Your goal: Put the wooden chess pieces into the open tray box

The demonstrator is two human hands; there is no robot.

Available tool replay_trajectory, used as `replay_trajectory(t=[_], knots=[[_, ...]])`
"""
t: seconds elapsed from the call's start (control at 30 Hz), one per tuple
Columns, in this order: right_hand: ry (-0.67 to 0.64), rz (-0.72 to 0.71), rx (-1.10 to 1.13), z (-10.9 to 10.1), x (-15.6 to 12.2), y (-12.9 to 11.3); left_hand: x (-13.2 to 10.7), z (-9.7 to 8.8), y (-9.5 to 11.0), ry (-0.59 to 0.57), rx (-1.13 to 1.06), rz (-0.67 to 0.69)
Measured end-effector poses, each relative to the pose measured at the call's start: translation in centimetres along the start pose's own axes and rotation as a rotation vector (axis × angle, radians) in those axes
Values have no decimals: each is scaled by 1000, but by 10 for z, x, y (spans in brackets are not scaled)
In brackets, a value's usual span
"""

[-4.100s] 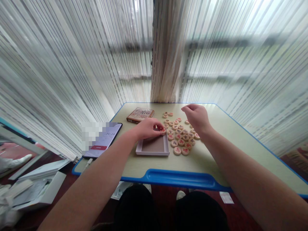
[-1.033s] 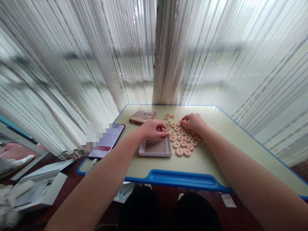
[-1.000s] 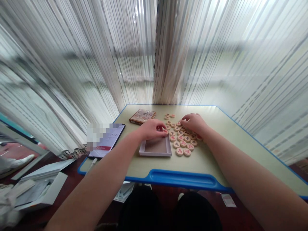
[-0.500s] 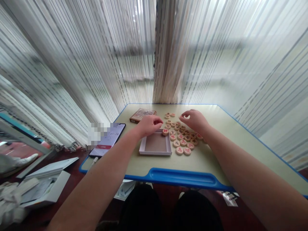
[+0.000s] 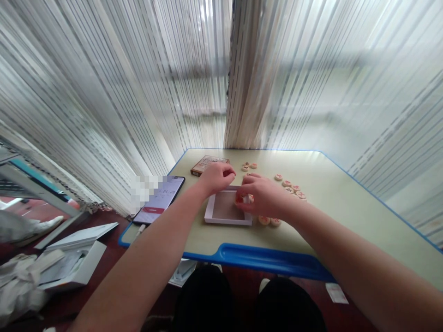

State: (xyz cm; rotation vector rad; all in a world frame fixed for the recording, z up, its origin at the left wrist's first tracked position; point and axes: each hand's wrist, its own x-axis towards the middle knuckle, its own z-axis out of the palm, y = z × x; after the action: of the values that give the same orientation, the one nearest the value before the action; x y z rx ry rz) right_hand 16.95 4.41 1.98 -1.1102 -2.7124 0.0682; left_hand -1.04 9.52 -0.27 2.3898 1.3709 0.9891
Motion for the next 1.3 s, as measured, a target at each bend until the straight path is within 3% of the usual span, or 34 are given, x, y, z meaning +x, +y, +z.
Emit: replay_trajectory(t=[0.5,0.73,1.3], knots=[[-56,-31,-87,10,3,-2,-3,2,1,-227,137,-41],[-46,38,-70,8,3,-3,-2,-1,4,-304,163,-41],[-58,92,-106,10,5,3,-1,-1,3,-346,216,7]])
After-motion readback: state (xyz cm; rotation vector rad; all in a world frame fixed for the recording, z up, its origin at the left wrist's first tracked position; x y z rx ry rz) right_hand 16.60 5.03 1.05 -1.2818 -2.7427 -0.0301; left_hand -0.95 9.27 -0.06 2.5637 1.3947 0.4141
